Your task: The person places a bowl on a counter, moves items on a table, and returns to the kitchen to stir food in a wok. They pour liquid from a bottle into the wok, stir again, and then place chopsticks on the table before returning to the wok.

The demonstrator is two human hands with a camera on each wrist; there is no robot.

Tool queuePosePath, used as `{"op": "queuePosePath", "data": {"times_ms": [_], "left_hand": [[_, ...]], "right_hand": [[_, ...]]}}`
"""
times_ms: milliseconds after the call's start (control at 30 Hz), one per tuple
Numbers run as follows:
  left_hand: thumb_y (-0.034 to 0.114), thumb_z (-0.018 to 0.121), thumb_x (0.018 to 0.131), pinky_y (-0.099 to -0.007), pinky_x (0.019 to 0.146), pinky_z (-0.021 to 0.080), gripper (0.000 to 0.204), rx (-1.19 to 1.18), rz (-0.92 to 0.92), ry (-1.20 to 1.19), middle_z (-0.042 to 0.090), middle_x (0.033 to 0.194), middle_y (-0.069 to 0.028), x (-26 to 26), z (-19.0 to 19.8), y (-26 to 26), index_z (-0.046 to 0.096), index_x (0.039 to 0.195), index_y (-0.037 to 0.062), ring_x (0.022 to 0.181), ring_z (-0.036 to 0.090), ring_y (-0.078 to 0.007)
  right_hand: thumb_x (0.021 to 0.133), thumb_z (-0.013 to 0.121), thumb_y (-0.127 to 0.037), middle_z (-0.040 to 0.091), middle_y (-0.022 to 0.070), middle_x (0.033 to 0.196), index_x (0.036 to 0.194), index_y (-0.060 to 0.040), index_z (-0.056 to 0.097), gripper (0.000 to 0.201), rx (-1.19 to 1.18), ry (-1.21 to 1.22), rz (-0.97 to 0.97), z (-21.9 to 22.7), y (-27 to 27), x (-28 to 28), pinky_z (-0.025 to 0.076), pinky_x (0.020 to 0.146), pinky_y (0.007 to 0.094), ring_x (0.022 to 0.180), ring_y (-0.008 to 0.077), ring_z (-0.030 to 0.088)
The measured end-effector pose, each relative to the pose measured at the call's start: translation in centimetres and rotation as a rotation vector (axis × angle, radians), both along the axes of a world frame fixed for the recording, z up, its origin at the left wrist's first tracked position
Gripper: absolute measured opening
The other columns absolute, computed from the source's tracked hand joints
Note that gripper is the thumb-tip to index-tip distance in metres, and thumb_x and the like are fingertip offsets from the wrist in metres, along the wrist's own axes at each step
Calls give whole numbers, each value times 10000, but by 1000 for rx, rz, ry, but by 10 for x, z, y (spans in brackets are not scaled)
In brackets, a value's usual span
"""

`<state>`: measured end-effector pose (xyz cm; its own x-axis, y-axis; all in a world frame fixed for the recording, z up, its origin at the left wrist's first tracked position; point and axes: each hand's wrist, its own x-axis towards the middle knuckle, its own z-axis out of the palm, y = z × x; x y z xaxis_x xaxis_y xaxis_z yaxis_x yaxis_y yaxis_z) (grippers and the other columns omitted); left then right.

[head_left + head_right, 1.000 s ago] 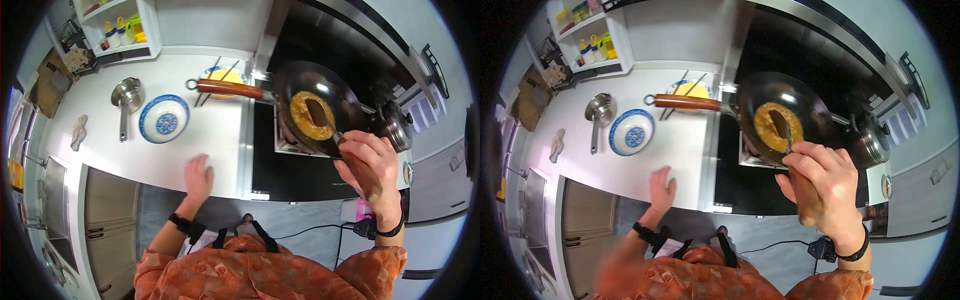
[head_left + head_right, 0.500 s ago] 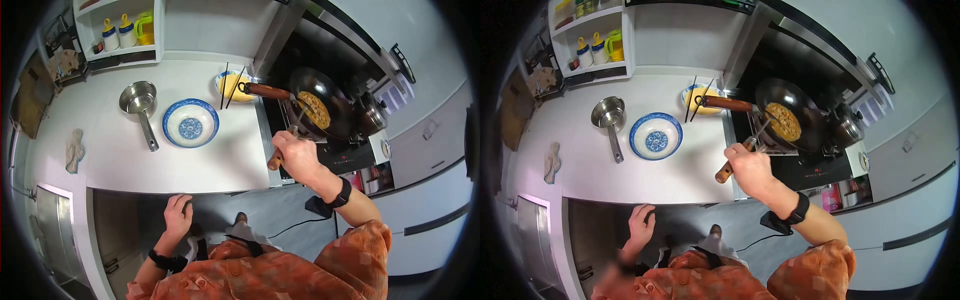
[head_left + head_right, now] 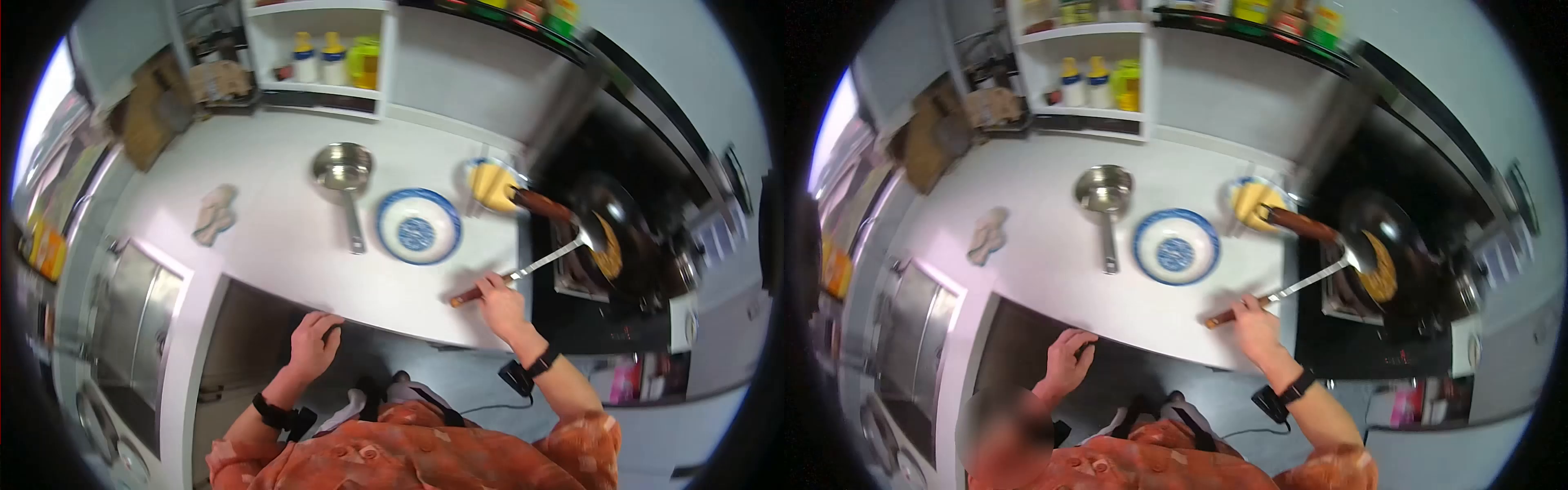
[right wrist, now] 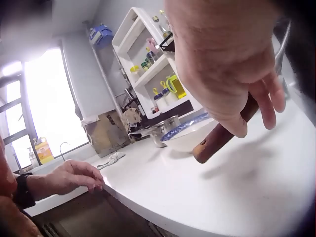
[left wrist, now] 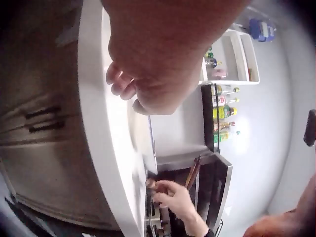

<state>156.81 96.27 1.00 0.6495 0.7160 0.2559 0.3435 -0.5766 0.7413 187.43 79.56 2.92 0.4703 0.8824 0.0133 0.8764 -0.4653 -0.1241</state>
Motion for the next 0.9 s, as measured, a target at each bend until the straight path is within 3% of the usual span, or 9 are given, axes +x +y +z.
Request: {"op": "queuePosePath", "data": {"times_ms": [67, 300, 400, 500, 567, 633, 767, 833, 900], "left_hand": [[18, 605, 713, -344, 700, 484, 170, 31, 52, 2, 600, 867, -125, -7, 13, 19, 627, 877, 58, 803, 587, -291], [6, 599, 718, -292, 567, 473, 186, 216, 306, -48, 604, 813, -104, -32, 93, 98, 627, 895, 56, 659, 591, -218], [21, 589, 746, -279, 561, 463, 151, 314, 383, -100, 603, 788, -114, -39, 132, 144, 631, 890, 41, 646, 585, -201], [88, 591, 764, -287, 591, 466, 149, 438, 366, -107, 624, 753, -109, -42, 166, 210, 653, 893, 47, 658, 605, -186], [141, 605, 758, -290, 609, 468, 172, 426, 381, -90, 637, 733, -115, -37, 195, 259, 654, 880, 31, 661, 610, -180], [174, 606, 758, -291, 618, 470, 197, 430, 398, -115, 640, 717, -114, -30, 222, 307, 655, 873, 22, 654, 610, -174], [231, 608, 740, -297, 647, 476, 248, 314, 416, -170, 647, 722, -105, -8, 270, 422, 668, 883, 37, 659, 614, -169], [243, 611, 725, -309, 679, 485, 248, 301, 417, -189, 655, 736, -100, 8, 289, 475, 681, 881, 62, 689, 628, -191], [245, 613, 719, -319, 699, 491, 243, 317, 421, -184, 660, 747, -95, 29, 303, 523, 688, 879, 80, 711, 638, -209]], "right_hand": [[709, 626, -113, 539, 64, 1095, 1031, -139, 564, 328, 22, -6, 34, -5, 4, 6, 507, 667, 410, 804, 301, 614], [712, 651, -133, 545, 66, 1124, 1030, -134, 585, 325, 12, 31, 27, -5, 1, 8, 508, 691, 403, 804, 287, 618], [717, 642, -114, 593, 93, 1033, 944, -106, 621, 227, 289, 142, 138, -1, -8, 1, 513, 634, 358, 739, 259, 629], [705, 626, -68, 629, 119, 853, 866, -88, 633, 162, 196, 271, 18, 4, -18, -12, 506, 622, 356, 730, 280, 621], [761, 599, -45, 645, 117, 810, 865, -43, 635, 110, 18, 259, -60, 2, -19, -22, 506, 642, 323, 721, 235, 638], [757, 630, -156, 646, 122, 756, 834, -77, 658, 115, 90, 325, -99, -15, -22, -29, 507, 566, 311, 607, 228, 638], [783, 611, -157, 653, 123, 737, 808, -39, 651, 127, -45, 351, -185, -24, -12, -50, 511, 560, 300, 604, 196, 638], [841, 548, -210, 653, 116, 726, 977, -67, 636, 217, -158, 466, -247, -30, -7, -56, 491, 598, 302, 657, 190, 640], [839, 546, -229, 644, 122, 709, 949, -76, 641, 212, -159, 460, -267, -34, 2, -63, 491, 607, 316, 652, 211, 636]]}}
